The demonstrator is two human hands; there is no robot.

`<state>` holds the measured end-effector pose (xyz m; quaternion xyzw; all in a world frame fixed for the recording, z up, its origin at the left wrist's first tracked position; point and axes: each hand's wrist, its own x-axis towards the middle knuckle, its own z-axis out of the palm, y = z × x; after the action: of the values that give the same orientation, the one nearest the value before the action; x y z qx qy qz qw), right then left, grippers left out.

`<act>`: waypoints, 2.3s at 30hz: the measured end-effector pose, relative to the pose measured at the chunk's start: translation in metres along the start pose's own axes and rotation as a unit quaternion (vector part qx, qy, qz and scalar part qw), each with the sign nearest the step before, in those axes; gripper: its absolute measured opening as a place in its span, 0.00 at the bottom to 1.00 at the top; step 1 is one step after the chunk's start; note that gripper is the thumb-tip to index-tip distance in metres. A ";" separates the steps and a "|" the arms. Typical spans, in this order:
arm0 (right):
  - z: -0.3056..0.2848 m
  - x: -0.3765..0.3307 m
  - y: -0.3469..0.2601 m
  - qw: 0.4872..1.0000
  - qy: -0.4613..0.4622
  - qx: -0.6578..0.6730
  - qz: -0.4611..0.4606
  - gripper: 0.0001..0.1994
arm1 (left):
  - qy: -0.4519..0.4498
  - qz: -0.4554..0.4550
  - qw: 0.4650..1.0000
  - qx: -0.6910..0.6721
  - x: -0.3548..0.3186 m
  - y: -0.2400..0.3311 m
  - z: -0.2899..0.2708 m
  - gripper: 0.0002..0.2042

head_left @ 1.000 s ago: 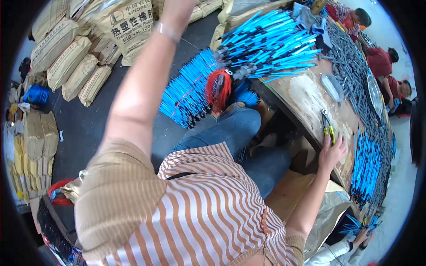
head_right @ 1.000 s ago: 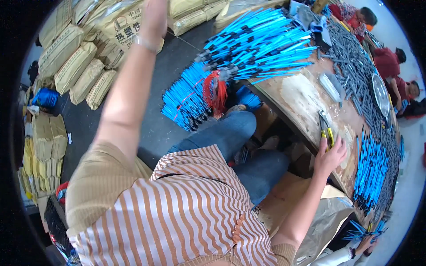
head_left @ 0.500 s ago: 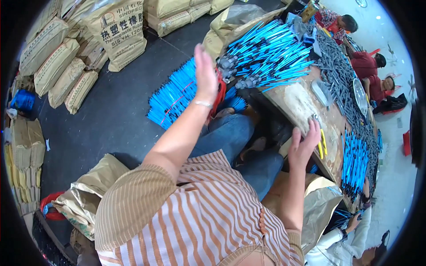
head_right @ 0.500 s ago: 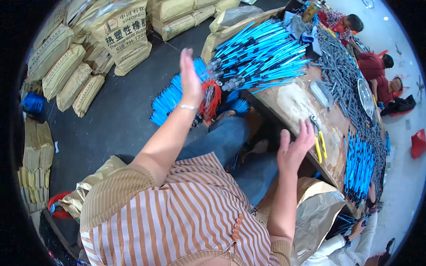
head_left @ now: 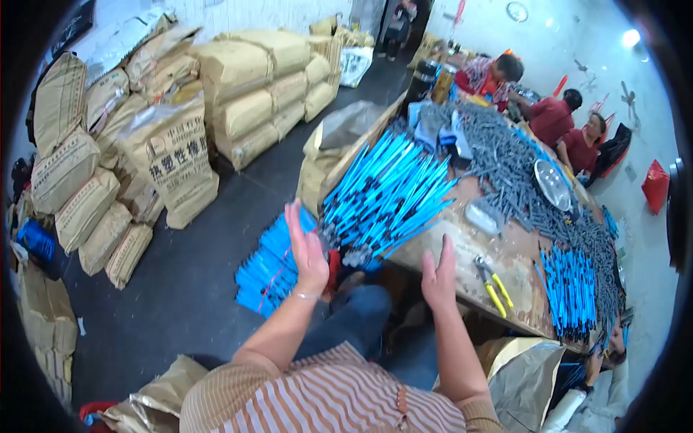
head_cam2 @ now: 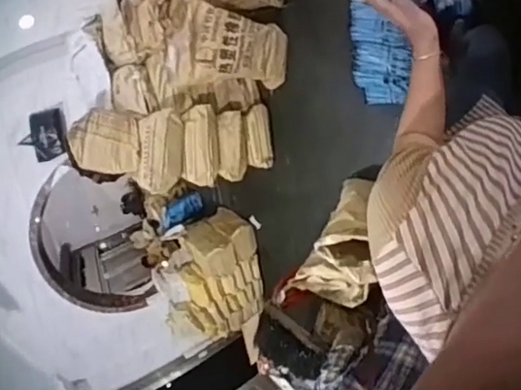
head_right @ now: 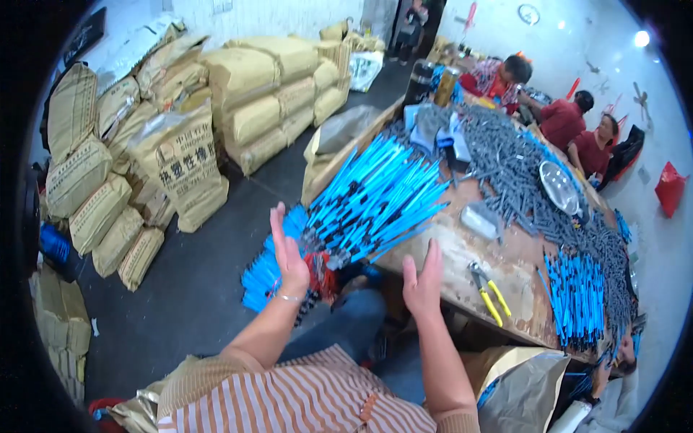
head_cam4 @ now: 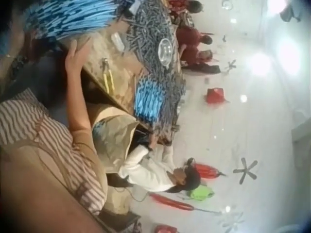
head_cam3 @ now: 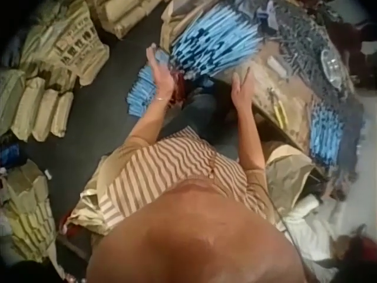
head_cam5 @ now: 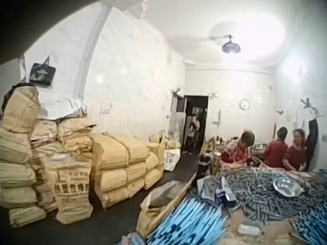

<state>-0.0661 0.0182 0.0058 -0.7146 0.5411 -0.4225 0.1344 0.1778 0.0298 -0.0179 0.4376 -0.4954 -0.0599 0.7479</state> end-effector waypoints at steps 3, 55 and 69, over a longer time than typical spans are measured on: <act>-0.001 0.008 0.010 0.999 0.011 -0.016 -0.029 0.29 | 0.032 -0.081 0.996 0.018 0.000 -0.019 -0.013 0.23; -0.318 0.000 0.259 0.825 0.033 -0.453 0.338 0.07 | -0.429 0.132 0.894 0.001 -0.118 0.064 0.242 0.19; -0.293 0.027 0.244 0.760 -0.062 -0.576 0.293 0.06 | -0.658 0.210 0.717 0.093 -0.155 0.120 0.299 0.32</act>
<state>-0.4452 -0.0210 0.0375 -0.4884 0.8560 0.0740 -0.1524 -0.1791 0.0060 -0.0012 0.2401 -0.9449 -0.1276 0.1821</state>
